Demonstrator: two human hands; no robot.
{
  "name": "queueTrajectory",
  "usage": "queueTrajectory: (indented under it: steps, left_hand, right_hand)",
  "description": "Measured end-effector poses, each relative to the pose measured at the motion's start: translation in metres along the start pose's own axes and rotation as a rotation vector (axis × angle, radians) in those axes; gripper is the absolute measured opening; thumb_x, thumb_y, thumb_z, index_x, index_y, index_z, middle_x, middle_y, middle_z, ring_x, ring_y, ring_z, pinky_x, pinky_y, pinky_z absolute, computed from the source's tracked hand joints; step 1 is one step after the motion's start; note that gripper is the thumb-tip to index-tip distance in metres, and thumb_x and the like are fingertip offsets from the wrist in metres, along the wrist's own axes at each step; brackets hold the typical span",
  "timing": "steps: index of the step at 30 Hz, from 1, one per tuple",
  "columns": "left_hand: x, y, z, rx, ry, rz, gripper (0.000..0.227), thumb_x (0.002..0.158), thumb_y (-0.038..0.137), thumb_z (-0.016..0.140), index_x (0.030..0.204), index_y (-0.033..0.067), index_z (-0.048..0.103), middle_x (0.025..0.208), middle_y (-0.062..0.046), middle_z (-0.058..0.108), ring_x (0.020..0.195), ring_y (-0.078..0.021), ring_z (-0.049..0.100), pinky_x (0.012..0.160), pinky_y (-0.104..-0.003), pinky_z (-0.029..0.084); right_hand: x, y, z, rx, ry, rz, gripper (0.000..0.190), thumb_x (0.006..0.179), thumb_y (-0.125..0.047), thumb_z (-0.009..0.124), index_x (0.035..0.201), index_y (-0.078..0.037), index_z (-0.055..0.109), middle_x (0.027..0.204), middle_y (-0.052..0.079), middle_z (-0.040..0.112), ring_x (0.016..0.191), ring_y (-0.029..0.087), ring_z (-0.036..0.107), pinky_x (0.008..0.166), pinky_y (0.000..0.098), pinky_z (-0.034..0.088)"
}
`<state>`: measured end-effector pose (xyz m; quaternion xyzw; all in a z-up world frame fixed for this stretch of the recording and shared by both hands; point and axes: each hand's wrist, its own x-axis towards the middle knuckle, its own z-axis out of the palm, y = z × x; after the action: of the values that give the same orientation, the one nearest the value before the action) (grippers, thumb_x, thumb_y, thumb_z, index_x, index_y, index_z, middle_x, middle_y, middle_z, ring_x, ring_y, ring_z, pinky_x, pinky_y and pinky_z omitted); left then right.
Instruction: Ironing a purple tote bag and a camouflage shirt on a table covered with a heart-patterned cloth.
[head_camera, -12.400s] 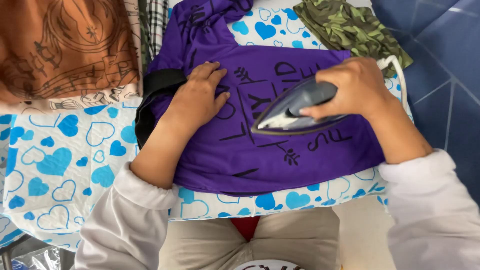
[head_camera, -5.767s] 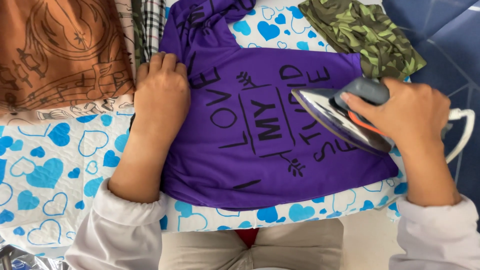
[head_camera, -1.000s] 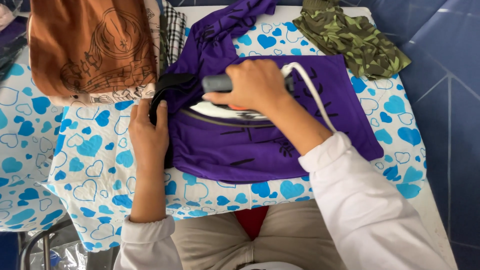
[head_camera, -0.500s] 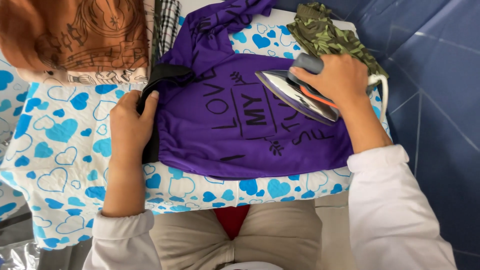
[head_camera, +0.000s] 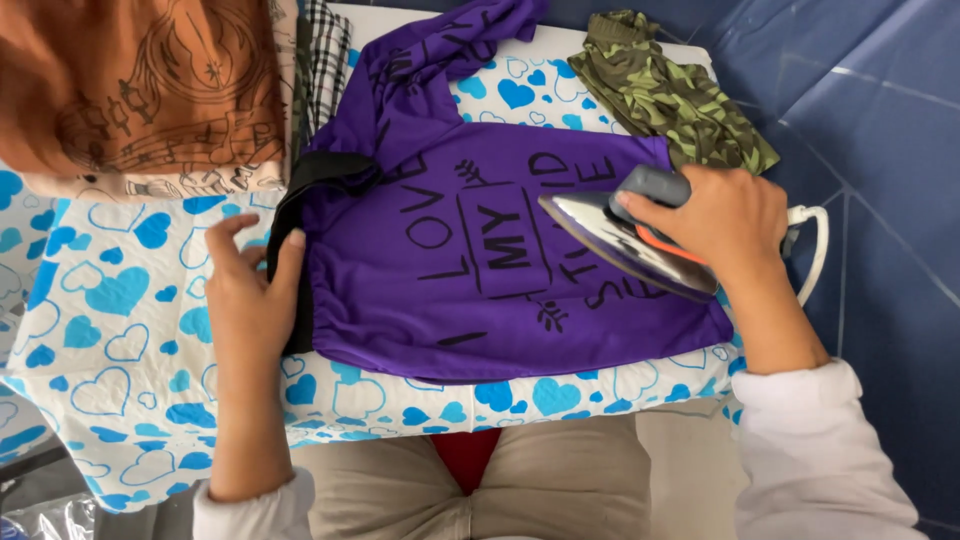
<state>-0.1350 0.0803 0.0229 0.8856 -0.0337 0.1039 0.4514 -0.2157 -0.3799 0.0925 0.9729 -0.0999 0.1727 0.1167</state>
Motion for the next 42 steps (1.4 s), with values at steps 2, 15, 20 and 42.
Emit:
queueTrajectory:
  steps: [2, 15, 20, 42]
  left_hand:
    - [-0.014, 0.022, -0.009, -0.079, -0.042, -0.021, 0.043, 0.106, 0.03, 0.066, 0.133, 0.0094, 0.039, 0.087, -0.016, 0.067, 0.067, -0.0292, 0.056, 0.061, -0.042, 0.044]
    - [-0.032, 0.028, -0.016, -0.191, -0.083, 0.137, 0.035, 0.095, -0.006, 0.066, 0.127, 0.0068, 0.072, 0.119, -0.016, 0.073, 0.118, -0.038, 0.066, 0.105, -0.05, 0.05]
    - [-0.031, 0.026, -0.017, -0.238, -0.087, 0.139, 0.039, 0.095, -0.006, 0.064, 0.131, 0.0071, 0.071, 0.122, -0.019, 0.071, 0.123, -0.039, 0.064, 0.108, -0.051, 0.049]
    - [-0.028, 0.021, -0.011, -0.18, -0.099, 0.193, 0.052, 0.095, -0.007, 0.062, 0.146, 0.0031, 0.059, 0.14, -0.029, 0.06, 0.134, -0.0475, 0.051, 0.112, -0.054, 0.043]
  right_hand:
    - [0.013, 0.005, 0.009, -0.078, -0.091, 0.068, 0.078, 0.089, -0.094, 0.056, 0.069, -0.019, 0.062, 0.056, 0.003, 0.059, 0.057, 0.029, 0.065, 0.053, 0.0383, 0.045]
    - [0.005, -0.018, 0.024, 0.132, 0.119, -0.366, 0.068, 0.058, -0.095, 0.068, 0.071, -0.029, 0.061, 0.058, -0.008, 0.061, 0.065, 0.017, 0.069, 0.066, 0.0296, 0.052]
    - [0.012, -0.071, 0.008, 0.198, 0.1, -0.403, 0.066, 0.058, -0.092, 0.069, 0.071, -0.027, 0.063, 0.059, -0.007, 0.064, 0.064, 0.019, 0.07, 0.066, 0.032, 0.053]
    - [0.062, -0.218, -0.018, 0.378, 0.063, -0.296, 0.07, 0.073, -0.087, 0.063, 0.072, -0.017, 0.071, 0.057, 0.006, 0.066, 0.057, 0.032, 0.071, 0.055, 0.0414, 0.05]
